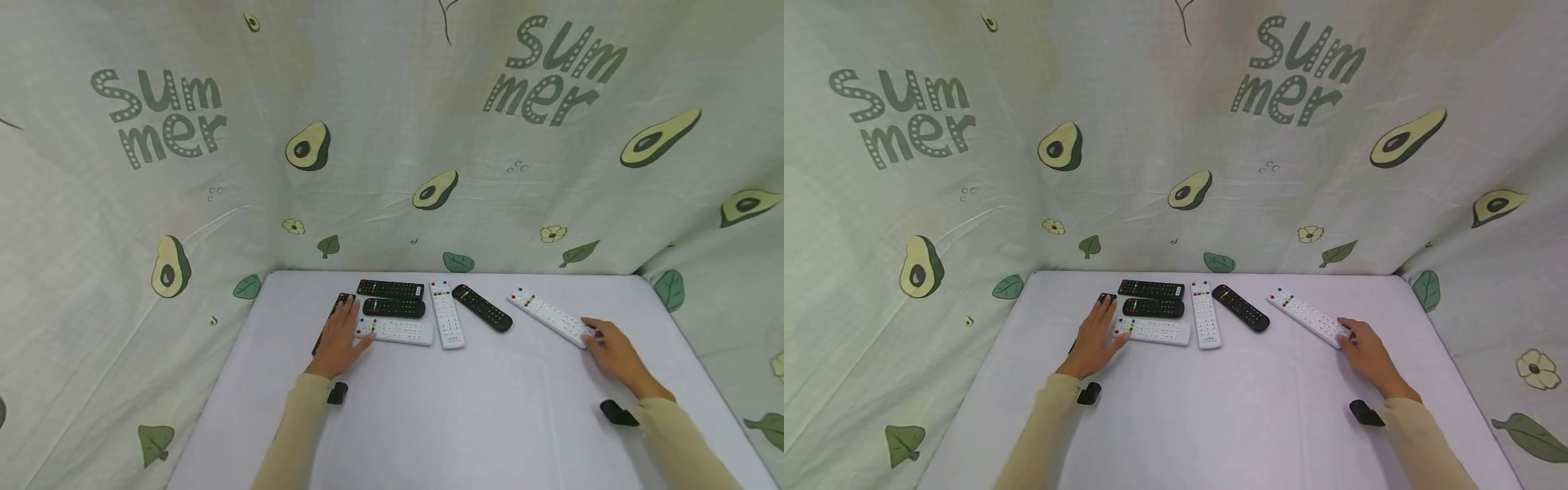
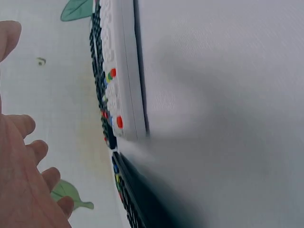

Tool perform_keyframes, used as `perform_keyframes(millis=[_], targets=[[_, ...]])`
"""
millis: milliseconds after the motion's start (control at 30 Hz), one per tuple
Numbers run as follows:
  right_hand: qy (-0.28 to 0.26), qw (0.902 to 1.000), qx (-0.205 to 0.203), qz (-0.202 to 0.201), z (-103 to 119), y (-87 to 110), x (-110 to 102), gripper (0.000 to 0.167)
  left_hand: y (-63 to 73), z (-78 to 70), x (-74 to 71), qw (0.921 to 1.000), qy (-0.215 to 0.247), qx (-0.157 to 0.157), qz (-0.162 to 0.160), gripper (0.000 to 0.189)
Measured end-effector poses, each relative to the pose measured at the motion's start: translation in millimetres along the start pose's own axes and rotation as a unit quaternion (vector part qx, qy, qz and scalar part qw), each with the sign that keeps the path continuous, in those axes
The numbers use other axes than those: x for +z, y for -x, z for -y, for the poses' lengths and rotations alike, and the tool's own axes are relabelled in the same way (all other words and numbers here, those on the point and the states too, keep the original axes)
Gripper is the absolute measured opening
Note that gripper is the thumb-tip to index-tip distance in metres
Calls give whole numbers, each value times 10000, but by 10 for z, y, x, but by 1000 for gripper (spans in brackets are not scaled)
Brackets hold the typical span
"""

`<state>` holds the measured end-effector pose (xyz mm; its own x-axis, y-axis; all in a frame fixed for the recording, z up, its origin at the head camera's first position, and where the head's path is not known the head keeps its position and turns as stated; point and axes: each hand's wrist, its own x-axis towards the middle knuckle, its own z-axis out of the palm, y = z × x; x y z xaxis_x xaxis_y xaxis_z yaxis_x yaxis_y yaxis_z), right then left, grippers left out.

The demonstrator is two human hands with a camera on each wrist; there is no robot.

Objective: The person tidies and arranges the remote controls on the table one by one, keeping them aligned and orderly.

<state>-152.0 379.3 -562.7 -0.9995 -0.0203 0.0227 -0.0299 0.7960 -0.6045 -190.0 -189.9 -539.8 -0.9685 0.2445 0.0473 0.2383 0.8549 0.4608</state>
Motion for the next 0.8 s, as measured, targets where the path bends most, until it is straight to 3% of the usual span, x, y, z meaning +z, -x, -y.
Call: perform_keyframes(millis=[300, 567, 800], targets=[[41, 9995, 314, 34, 25, -27, 1, 44, -83, -261, 84, 9993, -34, 365, 69, 85], [-70, 9995, 271, -113, 16, -37, -21, 43, -215, -483, 125, 9966, 6, 803, 196, 83], [-136, 9991, 374, -123, 36, -31, -40, 45, -310, -710, 187, 9952, 0, 914, 359, 82]])
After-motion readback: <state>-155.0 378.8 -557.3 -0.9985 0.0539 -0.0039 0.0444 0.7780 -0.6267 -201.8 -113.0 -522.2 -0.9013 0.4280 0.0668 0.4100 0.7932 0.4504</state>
